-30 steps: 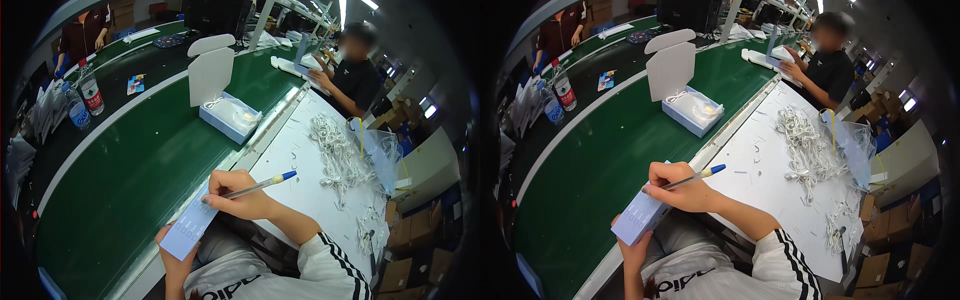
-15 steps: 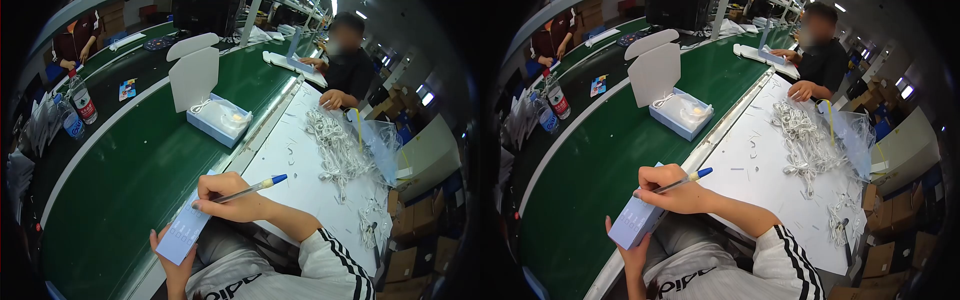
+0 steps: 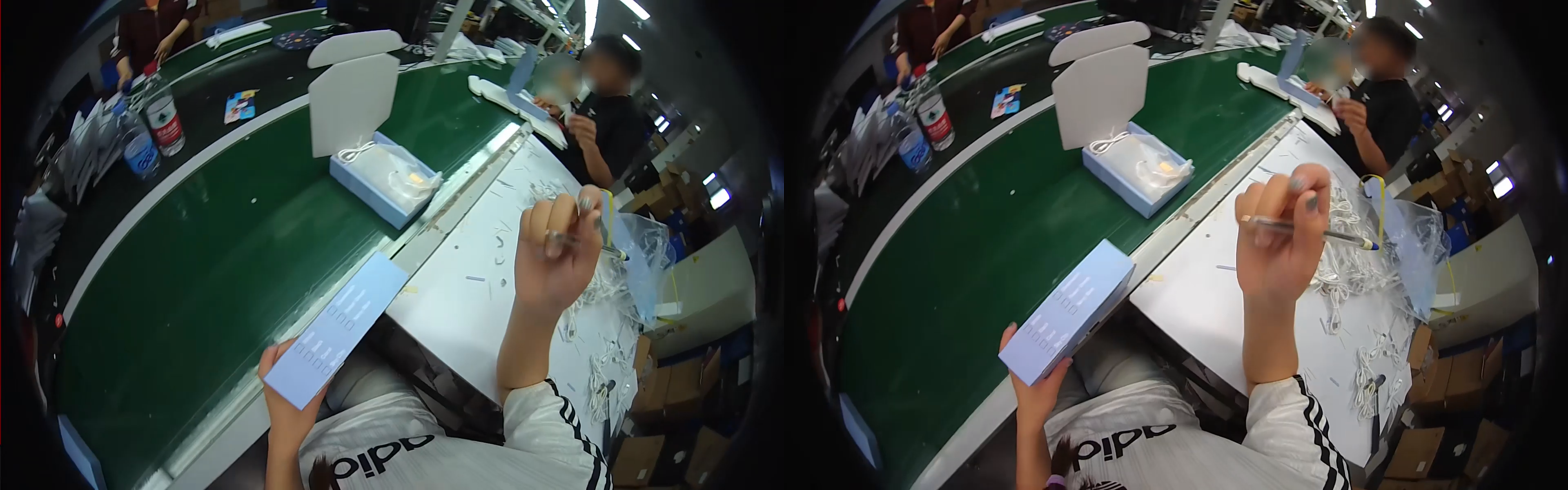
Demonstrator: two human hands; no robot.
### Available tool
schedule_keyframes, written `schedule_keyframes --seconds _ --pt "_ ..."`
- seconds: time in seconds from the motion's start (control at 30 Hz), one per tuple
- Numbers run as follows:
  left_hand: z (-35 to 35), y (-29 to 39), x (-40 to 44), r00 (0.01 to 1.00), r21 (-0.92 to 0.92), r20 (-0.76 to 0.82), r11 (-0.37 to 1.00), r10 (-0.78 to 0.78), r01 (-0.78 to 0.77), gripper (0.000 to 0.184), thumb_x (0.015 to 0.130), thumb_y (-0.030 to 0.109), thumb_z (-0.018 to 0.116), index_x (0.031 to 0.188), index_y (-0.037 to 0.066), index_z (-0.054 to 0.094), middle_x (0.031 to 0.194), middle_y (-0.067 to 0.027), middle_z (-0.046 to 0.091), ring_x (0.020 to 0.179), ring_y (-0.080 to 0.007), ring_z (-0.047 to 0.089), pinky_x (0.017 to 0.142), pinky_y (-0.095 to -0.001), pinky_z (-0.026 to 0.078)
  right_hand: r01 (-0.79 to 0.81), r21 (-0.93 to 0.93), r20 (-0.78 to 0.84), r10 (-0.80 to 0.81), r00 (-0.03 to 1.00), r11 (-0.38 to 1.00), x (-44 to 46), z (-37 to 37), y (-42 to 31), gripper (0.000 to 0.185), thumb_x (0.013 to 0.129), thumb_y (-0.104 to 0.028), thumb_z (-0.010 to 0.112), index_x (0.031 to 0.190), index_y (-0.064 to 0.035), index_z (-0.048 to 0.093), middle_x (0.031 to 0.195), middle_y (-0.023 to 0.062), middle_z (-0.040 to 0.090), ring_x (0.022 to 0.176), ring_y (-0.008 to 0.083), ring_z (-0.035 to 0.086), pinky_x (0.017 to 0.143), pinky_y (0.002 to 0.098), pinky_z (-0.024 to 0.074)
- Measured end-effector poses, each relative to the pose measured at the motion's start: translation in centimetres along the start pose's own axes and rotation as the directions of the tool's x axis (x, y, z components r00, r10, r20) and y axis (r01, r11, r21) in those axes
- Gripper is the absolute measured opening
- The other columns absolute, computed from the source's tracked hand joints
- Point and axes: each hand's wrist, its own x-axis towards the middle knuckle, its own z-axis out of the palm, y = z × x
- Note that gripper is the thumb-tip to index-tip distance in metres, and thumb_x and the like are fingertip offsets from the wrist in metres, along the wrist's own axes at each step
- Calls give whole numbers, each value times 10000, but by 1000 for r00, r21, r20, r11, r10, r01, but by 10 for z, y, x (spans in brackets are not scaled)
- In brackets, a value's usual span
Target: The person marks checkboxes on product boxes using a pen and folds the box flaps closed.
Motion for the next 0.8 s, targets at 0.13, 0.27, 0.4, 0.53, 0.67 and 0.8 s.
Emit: schedule_keyframes --seconds 0.13,0.27,0.4,0.53,0.67,0.8 --pt "-4 -4 1 999 -36 37 999 -11 12 860 642 15 733 1348 -25 244 1330 -203 348 1138 -296 451 971 -358 361 -197 -148 313 235 920 969 -36 50 21 147 821 -92 597 727 -67 487 589 29 529 475 85 406 486 193 336" --pt "-7 10 6 996 80 68 995 -60 54 838 648 27 743 1331 -31 261 1316 -202 350 1122 -292 456 963 -359 366 -465 -382 256 576 777 798 -52 56 61 205 750 -29 621 630 -58 458 532 6 461 471 80 341 454 194 305" --pt "-3 4 5 999 41 20 999 -34 33 816 652 32 744 1320 -33 278 1309 -199 352 1119 -296 455 962 -359 365 -411 -532 229 593 772 740 -56 69 64 261 735 -30 633 585 -60 422 512 -8 416 477 80 303 453 197 287" --pt "-2 3 2 1000 19 7 1000 0 0 791 655 30 740 1306 -35 296 1290 -194 365 1114 -296 455 959 -358 366 -316 -627 223 553 803 712 -59 66 66 290 724 -24 630 557 -61 396 497 -20 389 475 80 278 448 200 271" --pt "-2 7 4 1000 20 23 1000 -3 2 764 655 25 735 1290 -36 314 1267 -188 383 1106 -293 457 950 -356 370 -251 -665 225 509 831 704 -60 62 67 298 717 -15 619 541 -60 383 485 -27 373 468 81 263 443 202 259" --pt "-4 10 7 994 45 85 997 -67 63 735 656 18 728 1273 -36 333 1246 -183 398 1089 -285 466 934 -353 381 -276 -650 193 505 841 708 -60 61 69 292 711 -7 609 535 -56 381 477 -29 365 463 83 251 440 203 251"
